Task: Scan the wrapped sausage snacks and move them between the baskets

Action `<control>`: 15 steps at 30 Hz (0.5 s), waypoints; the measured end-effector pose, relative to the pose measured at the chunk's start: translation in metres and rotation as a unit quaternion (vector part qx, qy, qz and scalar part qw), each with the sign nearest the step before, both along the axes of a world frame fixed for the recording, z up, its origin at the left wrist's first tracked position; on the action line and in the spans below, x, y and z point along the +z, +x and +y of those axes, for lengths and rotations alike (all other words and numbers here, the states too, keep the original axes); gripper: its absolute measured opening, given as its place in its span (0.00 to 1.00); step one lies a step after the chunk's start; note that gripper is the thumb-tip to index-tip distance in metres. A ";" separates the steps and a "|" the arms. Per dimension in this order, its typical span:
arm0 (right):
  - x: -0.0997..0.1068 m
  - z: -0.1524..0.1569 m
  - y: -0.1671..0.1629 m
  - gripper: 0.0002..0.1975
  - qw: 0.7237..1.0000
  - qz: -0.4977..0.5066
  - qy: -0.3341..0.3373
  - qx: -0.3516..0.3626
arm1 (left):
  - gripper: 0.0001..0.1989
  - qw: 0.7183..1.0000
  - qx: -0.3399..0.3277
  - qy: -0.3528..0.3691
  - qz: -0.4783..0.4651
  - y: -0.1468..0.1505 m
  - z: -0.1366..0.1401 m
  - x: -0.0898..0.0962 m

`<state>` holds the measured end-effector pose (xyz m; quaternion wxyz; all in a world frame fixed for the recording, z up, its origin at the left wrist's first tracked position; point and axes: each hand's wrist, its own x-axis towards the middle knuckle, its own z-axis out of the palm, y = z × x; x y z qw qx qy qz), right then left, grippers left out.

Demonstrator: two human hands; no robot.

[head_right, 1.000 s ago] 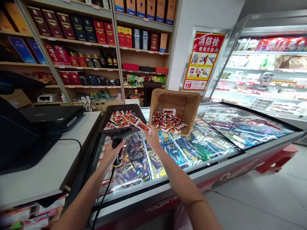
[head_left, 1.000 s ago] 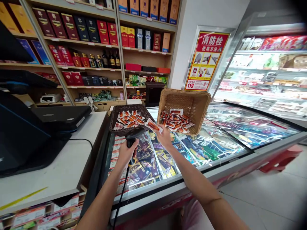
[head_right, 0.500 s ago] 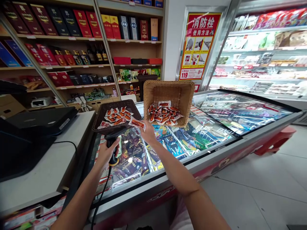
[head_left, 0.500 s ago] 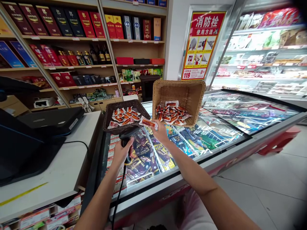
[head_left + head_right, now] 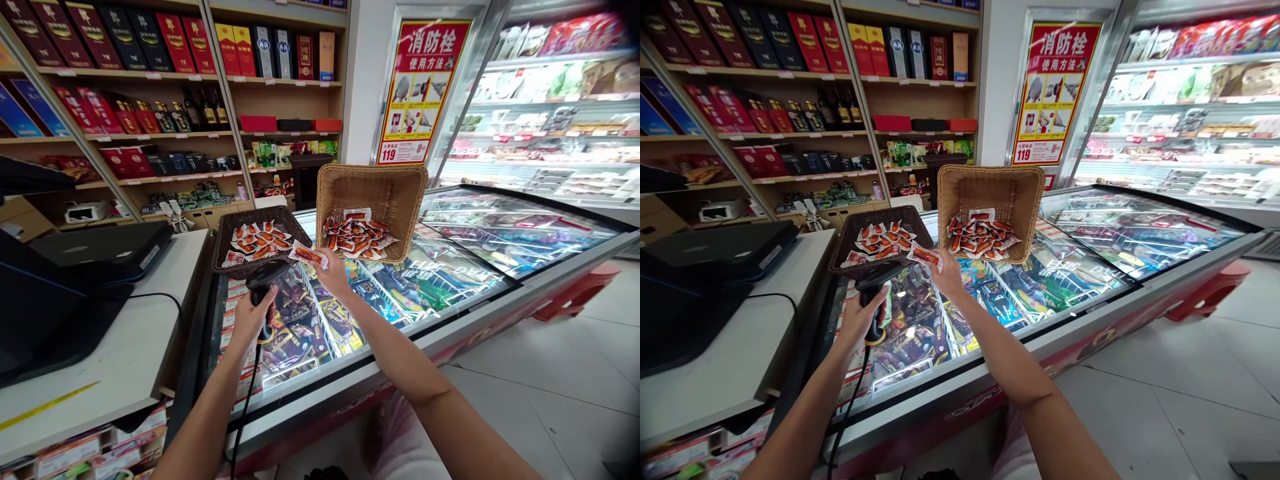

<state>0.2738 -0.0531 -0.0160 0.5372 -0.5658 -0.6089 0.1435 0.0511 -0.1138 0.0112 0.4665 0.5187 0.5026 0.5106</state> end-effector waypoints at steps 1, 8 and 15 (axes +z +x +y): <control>0.001 0.000 0.000 0.15 1.000 0.000 0.000 -0.004 | 0.26 1.000 0.000 -0.002 -0.001 0.000 0.000 0.001; 0.001 0.009 0.003 0.14 0.999 0.026 0.002 -0.038 | 0.27 1.000 0.008 -0.014 0.000 0.000 0.004 0.000; -0.005 0.036 0.040 0.22 0.944 0.274 -0.047 -0.176 | 0.31 0.995 0.078 -0.006 -0.067 -0.010 0.011 0.010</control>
